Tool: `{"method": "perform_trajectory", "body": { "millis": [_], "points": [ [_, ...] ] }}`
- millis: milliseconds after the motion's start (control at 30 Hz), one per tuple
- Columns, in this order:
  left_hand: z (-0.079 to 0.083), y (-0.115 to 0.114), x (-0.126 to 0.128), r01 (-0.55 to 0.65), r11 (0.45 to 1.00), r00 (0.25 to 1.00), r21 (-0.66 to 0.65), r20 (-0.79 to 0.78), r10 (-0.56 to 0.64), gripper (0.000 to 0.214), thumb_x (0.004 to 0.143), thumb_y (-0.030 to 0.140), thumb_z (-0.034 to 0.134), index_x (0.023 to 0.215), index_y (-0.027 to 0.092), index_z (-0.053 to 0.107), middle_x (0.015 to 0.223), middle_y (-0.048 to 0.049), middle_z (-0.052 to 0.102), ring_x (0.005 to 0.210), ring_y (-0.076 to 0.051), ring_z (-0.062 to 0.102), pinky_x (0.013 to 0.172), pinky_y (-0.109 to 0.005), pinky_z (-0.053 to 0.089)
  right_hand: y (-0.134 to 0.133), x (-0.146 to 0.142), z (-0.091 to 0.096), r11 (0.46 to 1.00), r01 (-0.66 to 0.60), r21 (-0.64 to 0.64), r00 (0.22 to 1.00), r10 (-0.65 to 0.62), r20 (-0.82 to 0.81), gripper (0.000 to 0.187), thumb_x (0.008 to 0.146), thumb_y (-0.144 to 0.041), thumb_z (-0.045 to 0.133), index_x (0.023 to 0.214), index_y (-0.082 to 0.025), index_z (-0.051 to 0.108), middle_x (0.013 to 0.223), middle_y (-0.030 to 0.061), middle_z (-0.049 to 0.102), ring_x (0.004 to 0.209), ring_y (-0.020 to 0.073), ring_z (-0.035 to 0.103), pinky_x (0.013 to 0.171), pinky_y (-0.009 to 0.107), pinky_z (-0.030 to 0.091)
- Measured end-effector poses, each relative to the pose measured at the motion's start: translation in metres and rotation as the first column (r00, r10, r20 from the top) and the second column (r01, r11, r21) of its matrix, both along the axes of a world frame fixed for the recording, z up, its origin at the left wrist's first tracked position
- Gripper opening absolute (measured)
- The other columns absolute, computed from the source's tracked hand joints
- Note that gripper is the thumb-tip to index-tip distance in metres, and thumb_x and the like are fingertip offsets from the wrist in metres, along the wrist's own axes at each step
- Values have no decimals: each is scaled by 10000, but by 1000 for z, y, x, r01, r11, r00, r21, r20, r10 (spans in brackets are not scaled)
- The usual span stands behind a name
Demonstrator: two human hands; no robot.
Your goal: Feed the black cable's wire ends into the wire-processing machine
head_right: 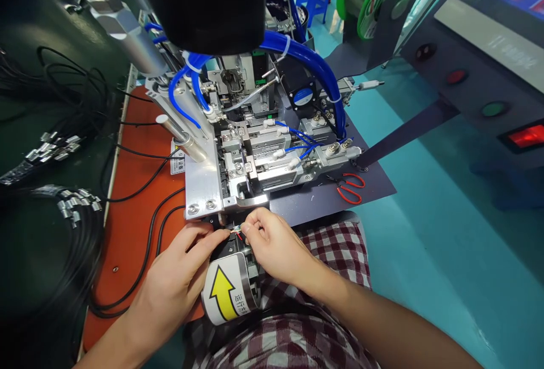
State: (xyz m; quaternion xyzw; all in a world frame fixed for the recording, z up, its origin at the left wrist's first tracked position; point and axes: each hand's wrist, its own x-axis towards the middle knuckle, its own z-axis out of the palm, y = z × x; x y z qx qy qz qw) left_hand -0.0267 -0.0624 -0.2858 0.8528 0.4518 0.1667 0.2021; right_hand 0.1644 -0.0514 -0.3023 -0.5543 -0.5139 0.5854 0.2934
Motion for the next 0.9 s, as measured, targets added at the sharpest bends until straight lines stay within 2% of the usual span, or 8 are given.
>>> {"method": "perform_trajectory", "body": {
  "millis": [300, 433, 533, 600, 700, 800, 900],
  "points": [
    [-3, 0, 0, -2, 1000, 1000, -2, 30, 2, 413, 892, 40, 355, 1238, 208, 507, 1026, -59, 507, 907, -172, 574, 756, -258, 471, -4, 0, 6, 974, -46, 223, 984, 6, 179, 152, 929, -214, 441, 778, -205, 454, 619, -67, 413, 535, 107, 376, 522, 250, 298],
    [-3, -1, -2, 0, 1000, 999, 7, 32, 0, 421, 882, 40, 367, 1239, 210, 512, 1017, -58, 509, 901, -171, 571, 748, -252, 470, -4, 0, 8, 965, -52, 258, 981, 1, 193, 152, 928, -202, 436, 778, -203, 456, 633, -60, 431, 549, 112, 390, 536, 255, 307],
    [-3, 0, -2, 1, 1000, 1000, -13, 22, 0, 416, 881, 45, 371, 1239, 207, 509, 1019, -58, 509, 892, -170, 572, 744, -252, 473, -3, -2, 9, 982, -21, 185, 989, -6, 146, 154, 918, -222, 446, 766, -207, 463, 599, -67, 412, 520, 111, 395, 496, 247, 298],
    [-3, 0, -1, 1, 1000, 1000, -11, 25, 0, 414, 884, 45, 367, 1237, 207, 508, 1016, -57, 509, 894, -169, 574, 748, -253, 473, -1, -3, 8, 999, 10, 34, 998, -11, 55, 154, 915, -248, 439, 765, -214, 452, 572, -78, 402, 463, 102, 387, 446, 234, 288],
    [-3, 1, 0, -4, 1000, 999, 0, 43, 4, 392, 893, 58, 364, 1222, 211, 512, 990, -49, 510, 860, -161, 579, 722, -247, 473, 2, -4, 7, 986, 18, -165, 997, -30, -72, 158, 913, -280, 429, 769, -217, 440, 578, -81, 433, 410, 86, 391, 419, 225, 331],
    [-2, 1, 1, -4, 1000, 999, 3, 43, 4, 366, 903, 81, 366, 1212, 212, 513, 973, -47, 508, 830, -161, 579, 698, -249, 475, 4, -3, 5, 987, 3, -159, 999, -8, -33, 160, 908, -289, 440, 769, -212, 459, 588, -70, 462, 431, 93, 429, 447, 234, 369],
    [-1, 0, 0, -6, 1000, 1000, -8, 24, 6, 381, 901, 73, 354, 1218, 221, 505, 990, -52, 508, 847, -167, 578, 707, -255, 481, 3, -3, 7, 998, -16, -58, 996, 21, 92, 166, 914, -293, 434, 776, -210, 473, 581, -63, 464, 458, 107, 442, 459, 238, 350]
  ]
}}
